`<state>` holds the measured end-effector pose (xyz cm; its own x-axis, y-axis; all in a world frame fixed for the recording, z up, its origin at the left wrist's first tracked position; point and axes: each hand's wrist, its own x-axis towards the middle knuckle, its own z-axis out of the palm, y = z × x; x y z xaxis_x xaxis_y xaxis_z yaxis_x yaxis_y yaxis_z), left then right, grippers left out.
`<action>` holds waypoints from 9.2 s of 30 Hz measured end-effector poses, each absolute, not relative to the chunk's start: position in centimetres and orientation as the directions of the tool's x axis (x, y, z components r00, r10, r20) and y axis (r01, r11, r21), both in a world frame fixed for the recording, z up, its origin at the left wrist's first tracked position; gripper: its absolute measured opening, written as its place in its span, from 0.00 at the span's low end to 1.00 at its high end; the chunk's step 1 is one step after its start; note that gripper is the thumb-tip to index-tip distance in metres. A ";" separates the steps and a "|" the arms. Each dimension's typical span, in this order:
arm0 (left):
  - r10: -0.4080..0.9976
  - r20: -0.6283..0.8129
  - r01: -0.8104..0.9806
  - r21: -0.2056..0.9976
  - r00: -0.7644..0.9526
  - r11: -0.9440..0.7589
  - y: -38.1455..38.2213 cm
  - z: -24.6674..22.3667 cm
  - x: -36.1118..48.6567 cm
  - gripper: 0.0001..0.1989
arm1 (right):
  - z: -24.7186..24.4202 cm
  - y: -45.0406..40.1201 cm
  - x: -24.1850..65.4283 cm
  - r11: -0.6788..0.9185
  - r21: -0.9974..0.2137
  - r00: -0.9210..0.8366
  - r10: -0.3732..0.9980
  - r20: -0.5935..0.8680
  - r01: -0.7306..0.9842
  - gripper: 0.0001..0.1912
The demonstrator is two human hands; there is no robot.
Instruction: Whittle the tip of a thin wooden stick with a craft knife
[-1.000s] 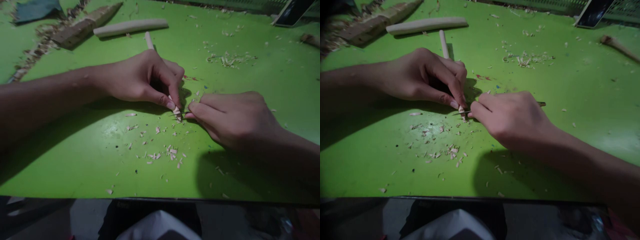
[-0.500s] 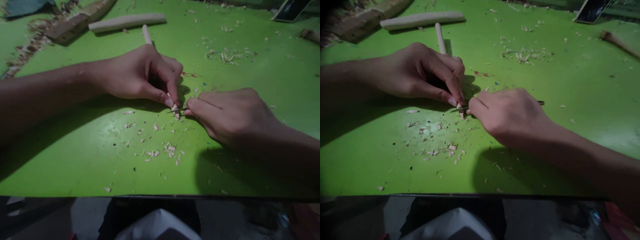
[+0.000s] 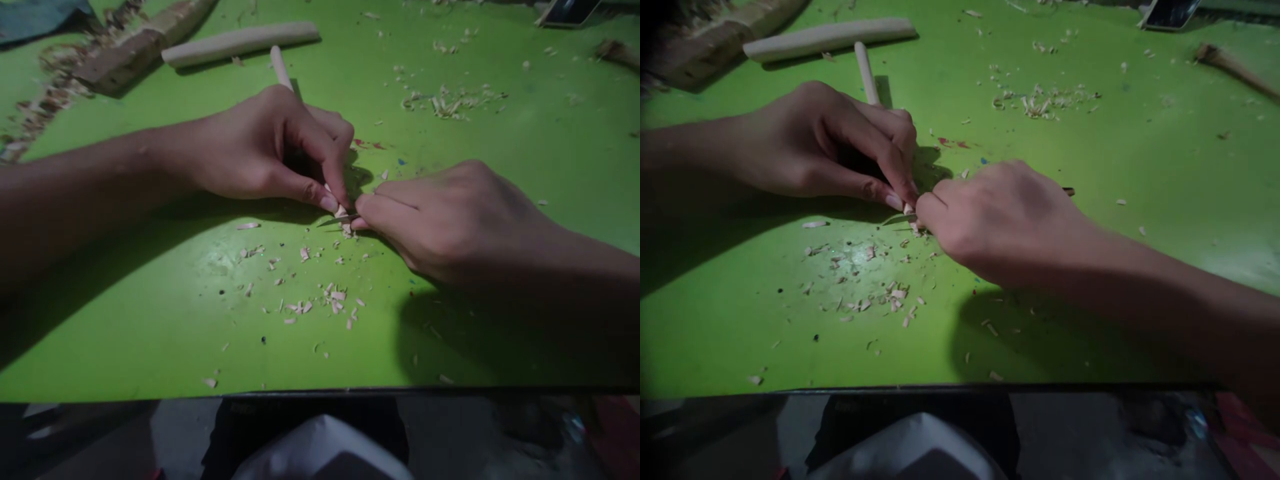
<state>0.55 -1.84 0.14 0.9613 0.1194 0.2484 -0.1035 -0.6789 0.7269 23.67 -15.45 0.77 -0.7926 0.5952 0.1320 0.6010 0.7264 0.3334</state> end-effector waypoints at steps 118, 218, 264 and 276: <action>0.098 0.256 -0.111 0.692 0.962 -0.713 -1.4 -0.1 0.4 0.17 | 0.0 -15.9 24.0 0.668 0.427 -0.788 0.573 0.227 0.609 0.17; -0.008 0.563 -0.157 0.217 0.826 -0.964 -2.5 -3.3 1.5 0.15 | 1.9 -10.5 26.1 0.199 -0.543 -0.043 0.957 0.286 0.816 0.26; 0.132 0.350 -0.142 0.656 0.927 -0.741 -1.3 -1.8 0.4 0.09 | 4.6 -9.0 23.7 0.220 -0.672 -0.281 0.959 0.019 0.707 0.12; 0.169 0.178 -0.037 0.784 0.969 -0.619 -0.8 -0.5 -0.7 0.10 | 0.8 -12.5 24.5 0.757 -0.291 -0.755 0.639 0.147 0.585 0.16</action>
